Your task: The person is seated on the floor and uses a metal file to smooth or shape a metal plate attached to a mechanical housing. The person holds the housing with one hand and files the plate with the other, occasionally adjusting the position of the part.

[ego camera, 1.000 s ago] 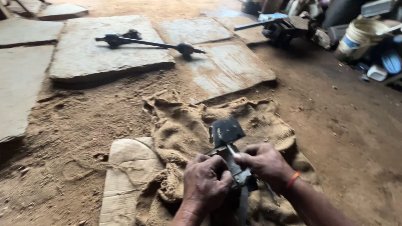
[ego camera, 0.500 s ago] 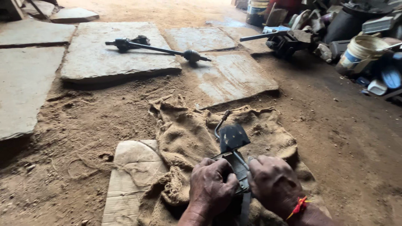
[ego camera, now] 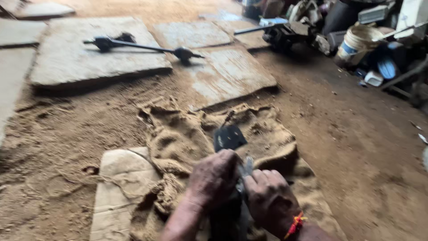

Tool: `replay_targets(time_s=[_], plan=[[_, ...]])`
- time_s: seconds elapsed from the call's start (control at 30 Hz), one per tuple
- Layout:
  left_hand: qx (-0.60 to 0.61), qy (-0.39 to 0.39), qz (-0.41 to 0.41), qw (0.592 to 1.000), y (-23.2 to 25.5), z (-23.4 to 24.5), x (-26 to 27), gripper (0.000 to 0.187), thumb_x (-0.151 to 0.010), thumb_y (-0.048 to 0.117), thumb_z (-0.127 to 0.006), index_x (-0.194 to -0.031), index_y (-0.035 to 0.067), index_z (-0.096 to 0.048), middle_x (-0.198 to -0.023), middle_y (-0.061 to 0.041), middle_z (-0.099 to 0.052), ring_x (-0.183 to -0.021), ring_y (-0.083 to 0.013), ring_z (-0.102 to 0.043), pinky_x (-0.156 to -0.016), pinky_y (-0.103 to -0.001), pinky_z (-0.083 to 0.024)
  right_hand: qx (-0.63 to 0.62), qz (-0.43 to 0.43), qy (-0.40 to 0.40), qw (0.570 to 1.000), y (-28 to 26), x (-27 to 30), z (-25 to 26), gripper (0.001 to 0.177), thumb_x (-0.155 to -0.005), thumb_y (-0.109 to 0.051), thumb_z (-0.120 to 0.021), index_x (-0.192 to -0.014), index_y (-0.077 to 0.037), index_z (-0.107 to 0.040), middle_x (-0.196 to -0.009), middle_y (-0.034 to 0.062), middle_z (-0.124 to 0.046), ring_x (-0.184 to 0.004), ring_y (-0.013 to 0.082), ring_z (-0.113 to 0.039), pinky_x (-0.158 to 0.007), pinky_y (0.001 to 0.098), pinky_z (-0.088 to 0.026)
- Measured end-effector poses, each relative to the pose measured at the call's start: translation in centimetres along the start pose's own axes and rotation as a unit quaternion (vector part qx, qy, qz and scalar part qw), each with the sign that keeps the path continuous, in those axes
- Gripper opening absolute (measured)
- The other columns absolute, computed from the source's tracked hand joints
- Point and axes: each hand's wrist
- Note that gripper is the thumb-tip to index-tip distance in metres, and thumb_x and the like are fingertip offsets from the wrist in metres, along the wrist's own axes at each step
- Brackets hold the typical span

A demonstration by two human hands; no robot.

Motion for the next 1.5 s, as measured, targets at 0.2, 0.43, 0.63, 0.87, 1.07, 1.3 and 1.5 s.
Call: replay_targets(time_s=[0.2,0.43,0.63,0.87,1.07,1.3,1.5], plan=[[-0.020,-0.146,0.028,0.989,0.5,0.6,-0.2,0.018,-0.086,0.024,-0.067,-0.093,0.011,-0.057,-0.084,-0.011,-0.068,-0.083,-0.0342,-0.069,-0.067,-0.048,-0.053,-0.008,0.015,-0.037,0.999,-0.5,0.4,0.7,0.008,-0.070,-0.010,-0.065,-0.077,-0.006,-0.062,-0.074,0.0105,-0.060,-0.073,0.0301,-0.062,-0.067,0.0446,-0.049],[0.102,-0.125,0.113,0.980,1.1,0.5,-0.2,0.016,-0.093,0.028,-0.066,-0.096,0.013,-0.060,-0.083,-0.011,-0.070,-0.078,-0.0323,-0.071,-0.066,-0.046,-0.055,-0.125,-0.094,0.001,0.988,-0.3,0.6,2.0,0.015,-0.079,-0.016,-0.077,-0.077,-0.003,-0.069,-0.071,0.0105,-0.065,-0.063,0.0267,-0.064,-0.057,0.0407,-0.051],[0.133,-0.097,0.128,0.978,0.6,0.6,0.1,0.013,-0.089,0.025,-0.070,-0.095,0.015,-0.063,-0.079,-0.009,-0.070,-0.075,-0.0284,-0.072,-0.064,-0.043,-0.056,-0.390,-0.345,-0.017,0.854,-0.8,1.0,1.7,0.017,-0.082,-0.016,-0.079,-0.090,-0.001,-0.080,-0.077,0.0082,-0.081,-0.065,0.0135,-0.075,-0.055,0.0281,-0.060],[0.132,-0.052,0.113,0.983,0.1,0.1,0.9,0.008,-0.092,0.020,-0.068,-0.094,0.014,-0.063,-0.076,-0.009,-0.067,-0.073,-0.0281,-0.070,-0.063,-0.042,-0.054,-0.659,-0.455,0.027,0.598,0.1,2.9,0.2,0.022,-0.090,-0.003,-0.066,-0.107,0.005,-0.078,-0.091,0.0133,-0.079,-0.075,0.0150,-0.072,-0.070,0.0275,-0.060],[0.130,-0.069,0.139,0.979,0.2,0.0,0.8,0.006,-0.095,0.021,-0.065,-0.092,0.016,-0.063,-0.074,-0.007,-0.068,-0.072,-0.0265,-0.071,-0.063,-0.041,-0.054,-0.678,-0.440,0.060,0.586,0.4,4.2,-0.4,0.020,-0.091,-0.002,-0.069,-0.109,0.005,-0.074,-0.092,0.0139,-0.077,-0.077,0.0165,-0.072,-0.071,0.0291,-0.060],[0.102,-0.060,0.127,0.985,0.4,-0.1,0.7,0.009,-0.092,0.023,-0.068,-0.094,0.015,-0.063,-0.079,-0.010,-0.070,-0.078,-0.0311,-0.070,-0.066,-0.045,-0.054,-0.591,-0.414,0.018,0.692,0.4,2.8,0.5,0.019,-0.091,-0.006,-0.069,-0.104,0.005,-0.077,-0.089,0.0139,-0.081,-0.076,0.0173,-0.076,-0.071,0.0310,-0.066],[0.106,-0.066,0.125,0.984,0.3,-0.1,0.8,0.011,-0.092,0.025,-0.067,-0.096,0.015,-0.063,-0.082,-0.010,-0.071,-0.081,-0.0320,-0.071,-0.068,-0.046,-0.055,-0.570,-0.381,-0.017,0.728,0.4,1.7,1.4,0.019,-0.090,-0.005,-0.070,-0.103,0.005,-0.078,-0.089,0.0137,-0.082,-0.079,0.0167,-0.078,-0.074,0.0303,-0.067]])
Point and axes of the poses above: each hand's wrist, its own x-axis away from the middle knuckle, its own z-axis out of the back of the hand, y = z × x
